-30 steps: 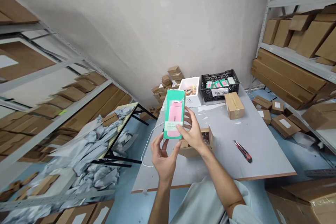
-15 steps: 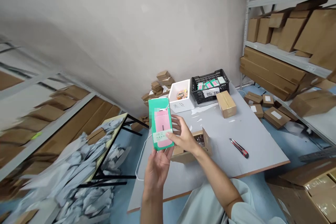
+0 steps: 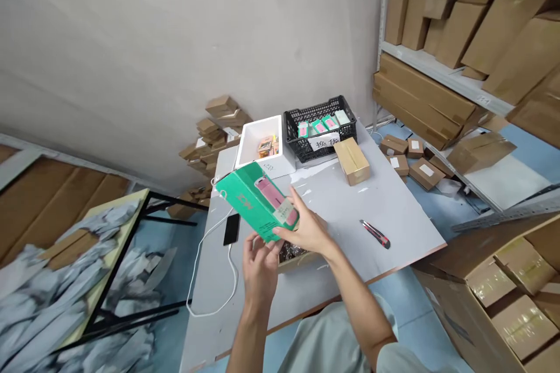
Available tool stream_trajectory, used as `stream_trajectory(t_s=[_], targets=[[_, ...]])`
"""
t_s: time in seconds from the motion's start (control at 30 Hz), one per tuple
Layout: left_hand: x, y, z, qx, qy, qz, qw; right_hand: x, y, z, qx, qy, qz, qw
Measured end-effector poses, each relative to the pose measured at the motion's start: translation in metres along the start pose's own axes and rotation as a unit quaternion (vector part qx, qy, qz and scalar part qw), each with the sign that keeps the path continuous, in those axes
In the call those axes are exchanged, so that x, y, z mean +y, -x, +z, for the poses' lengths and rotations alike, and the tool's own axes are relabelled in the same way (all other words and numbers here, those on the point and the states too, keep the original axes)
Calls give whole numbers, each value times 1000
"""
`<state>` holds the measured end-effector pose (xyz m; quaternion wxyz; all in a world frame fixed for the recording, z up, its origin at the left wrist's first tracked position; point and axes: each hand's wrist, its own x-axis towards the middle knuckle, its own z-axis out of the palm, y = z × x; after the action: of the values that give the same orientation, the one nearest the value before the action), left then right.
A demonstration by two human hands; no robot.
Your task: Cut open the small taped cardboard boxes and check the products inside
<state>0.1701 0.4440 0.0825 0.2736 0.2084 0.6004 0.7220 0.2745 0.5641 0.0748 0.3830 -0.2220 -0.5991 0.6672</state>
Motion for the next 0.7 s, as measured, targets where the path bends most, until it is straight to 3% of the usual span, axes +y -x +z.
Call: stream_trajectory(t_s=[0.1, 0.3, 0.37, 0.53, 0.7], targets=[[-1, -16, 7, -31, 88, -112, 989, -1, 12, -23, -34, 74, 4, 997], [-29, -34, 25, -7, 136, -151, 979, 17, 32, -48, -32, 163, -48, 985], [-36, -34, 28, -30, 128, -164, 978, 34, 39, -48, -2, 147, -32, 989], [-44, -41, 24, -110, -2, -153, 982, 77, 53, -45, 107, 30, 104, 988], [-72, -44, 22, -148, -83, -152, 974, 90, 58, -56, 124, -58, 158, 978]])
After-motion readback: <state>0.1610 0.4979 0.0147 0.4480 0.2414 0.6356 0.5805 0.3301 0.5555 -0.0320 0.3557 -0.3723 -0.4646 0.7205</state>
